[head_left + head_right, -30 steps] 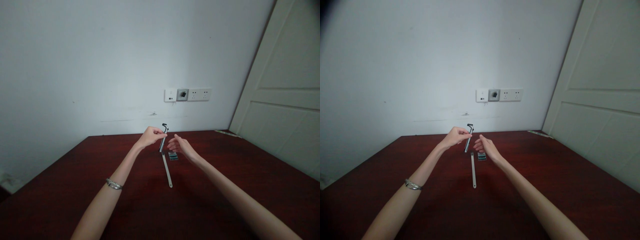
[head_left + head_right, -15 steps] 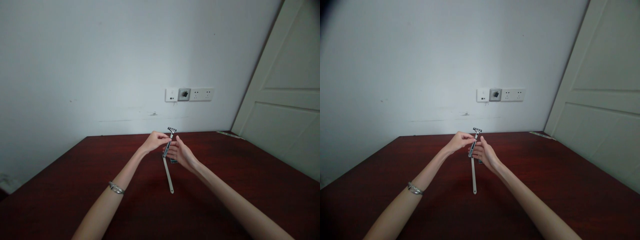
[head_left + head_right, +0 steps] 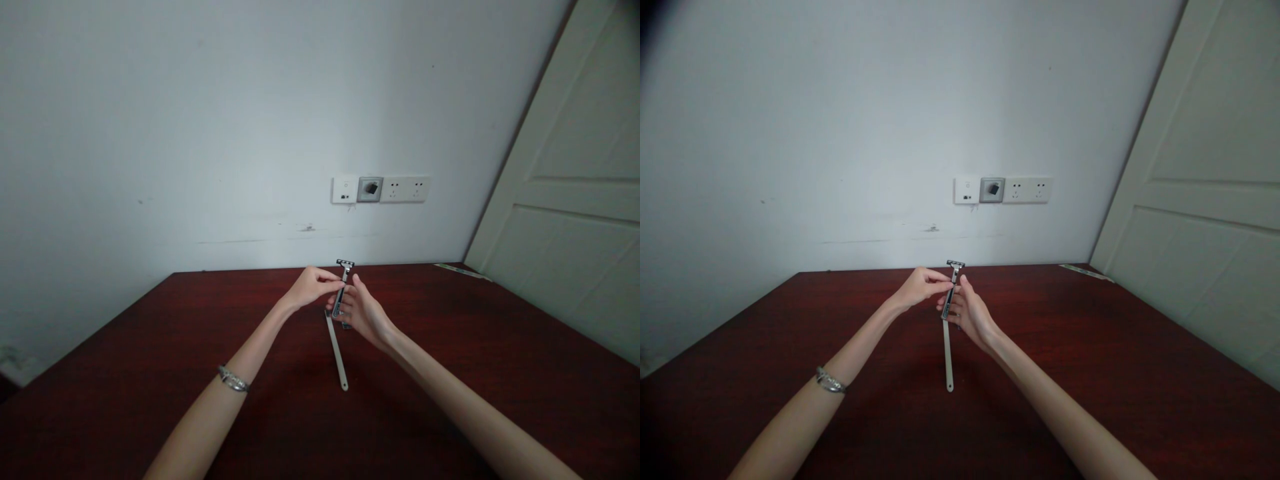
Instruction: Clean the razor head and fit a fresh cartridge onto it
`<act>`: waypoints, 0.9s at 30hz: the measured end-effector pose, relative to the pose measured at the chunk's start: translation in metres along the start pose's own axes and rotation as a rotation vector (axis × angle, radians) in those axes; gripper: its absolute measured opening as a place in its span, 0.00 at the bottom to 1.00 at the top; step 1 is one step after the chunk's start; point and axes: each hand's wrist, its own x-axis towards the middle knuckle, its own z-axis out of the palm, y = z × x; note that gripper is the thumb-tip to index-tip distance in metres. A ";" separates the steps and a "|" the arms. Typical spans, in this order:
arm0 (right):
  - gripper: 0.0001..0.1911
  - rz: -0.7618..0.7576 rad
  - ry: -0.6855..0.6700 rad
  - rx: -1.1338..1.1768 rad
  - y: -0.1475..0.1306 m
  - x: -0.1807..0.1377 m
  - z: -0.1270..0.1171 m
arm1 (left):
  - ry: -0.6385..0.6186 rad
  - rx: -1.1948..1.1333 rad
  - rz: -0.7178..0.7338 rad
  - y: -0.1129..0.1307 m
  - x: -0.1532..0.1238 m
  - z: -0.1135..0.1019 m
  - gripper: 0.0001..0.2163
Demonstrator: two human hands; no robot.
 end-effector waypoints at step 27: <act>0.26 -0.018 -0.079 -0.007 0.004 -0.004 0.013 | 0.256 -0.129 -0.374 -0.024 0.013 -0.035 0.15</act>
